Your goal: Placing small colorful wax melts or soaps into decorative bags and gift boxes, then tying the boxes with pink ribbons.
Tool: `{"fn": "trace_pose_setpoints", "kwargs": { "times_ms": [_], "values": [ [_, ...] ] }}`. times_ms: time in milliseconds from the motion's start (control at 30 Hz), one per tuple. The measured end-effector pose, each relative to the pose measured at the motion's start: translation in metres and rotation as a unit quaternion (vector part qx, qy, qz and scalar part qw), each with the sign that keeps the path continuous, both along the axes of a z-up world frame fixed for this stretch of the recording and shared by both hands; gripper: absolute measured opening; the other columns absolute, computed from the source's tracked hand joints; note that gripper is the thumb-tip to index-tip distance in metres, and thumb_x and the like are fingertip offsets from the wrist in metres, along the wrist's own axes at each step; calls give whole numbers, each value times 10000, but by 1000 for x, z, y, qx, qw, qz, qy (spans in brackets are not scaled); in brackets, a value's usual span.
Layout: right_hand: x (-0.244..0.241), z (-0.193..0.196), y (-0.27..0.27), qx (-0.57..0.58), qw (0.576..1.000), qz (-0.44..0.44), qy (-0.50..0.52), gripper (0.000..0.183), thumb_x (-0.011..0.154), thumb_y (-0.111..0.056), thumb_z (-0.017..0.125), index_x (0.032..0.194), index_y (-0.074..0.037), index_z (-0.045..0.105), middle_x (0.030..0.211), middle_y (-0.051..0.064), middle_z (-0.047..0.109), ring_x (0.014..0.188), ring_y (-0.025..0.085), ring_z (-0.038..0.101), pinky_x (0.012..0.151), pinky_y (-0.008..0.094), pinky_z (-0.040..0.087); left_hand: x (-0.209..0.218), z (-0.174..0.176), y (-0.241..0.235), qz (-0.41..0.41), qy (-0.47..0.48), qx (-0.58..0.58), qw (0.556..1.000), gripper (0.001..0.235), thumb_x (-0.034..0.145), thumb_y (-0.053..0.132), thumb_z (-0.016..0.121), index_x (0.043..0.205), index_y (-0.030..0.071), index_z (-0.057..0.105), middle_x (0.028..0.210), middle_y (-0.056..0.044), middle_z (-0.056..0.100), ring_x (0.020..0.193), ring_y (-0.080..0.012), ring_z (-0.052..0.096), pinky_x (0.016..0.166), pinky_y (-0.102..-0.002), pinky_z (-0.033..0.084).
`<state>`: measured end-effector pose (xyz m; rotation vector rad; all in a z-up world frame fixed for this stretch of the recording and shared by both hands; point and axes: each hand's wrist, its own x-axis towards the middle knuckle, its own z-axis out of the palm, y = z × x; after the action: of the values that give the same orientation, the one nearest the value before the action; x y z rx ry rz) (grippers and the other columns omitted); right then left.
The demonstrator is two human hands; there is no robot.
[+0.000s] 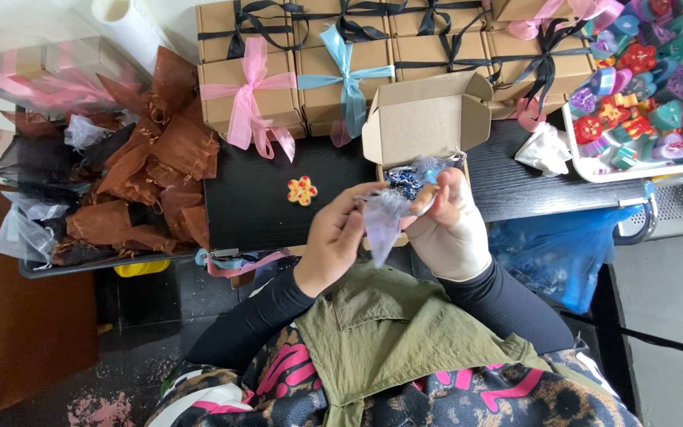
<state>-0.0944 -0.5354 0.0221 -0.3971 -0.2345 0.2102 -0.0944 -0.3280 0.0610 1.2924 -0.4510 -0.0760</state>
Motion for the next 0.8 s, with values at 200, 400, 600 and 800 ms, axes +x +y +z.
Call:
{"fn": "trace_pose_setpoints", "kwargs": {
  "times_ms": [200,400,600,800],
  "values": [
    [10,-3,-16,13,996,45,72,308,1078,-37,609,1375,-120,600,1090,132,710,1012,289,719,964,402,575,-3,-39,3,-104,62,60,991,468,1099,458,561,1180,2,629,914,33,593,822,-38,502,738,-215,443],
    [10,32,-13,-125,986,-7,113,293,1085,-122,602,1368,-77,540,1129,133,696,997,265,714,917,409,562,1,-23,-8,-80,115,2,990,407,1106,378,568,1255,1,606,1074,27,658,938,-20,546,828,-199,462],
    [5,68,-9,-511,859,-37,7,768,794,-28,727,1461,-68,347,1199,33,621,1102,131,659,946,316,549,1,-34,-18,-16,198,40,979,387,1035,390,591,1200,41,617,912,42,640,691,-22,516,600,-203,423],
    [13,51,-34,-579,814,-27,-26,494,921,34,715,1387,-8,554,1176,95,695,1061,110,657,908,244,559,2,-43,-24,33,68,176,981,393,1081,413,619,1132,23,614,821,-23,616,716,-86,512,627,-260,437]
  ]
}}
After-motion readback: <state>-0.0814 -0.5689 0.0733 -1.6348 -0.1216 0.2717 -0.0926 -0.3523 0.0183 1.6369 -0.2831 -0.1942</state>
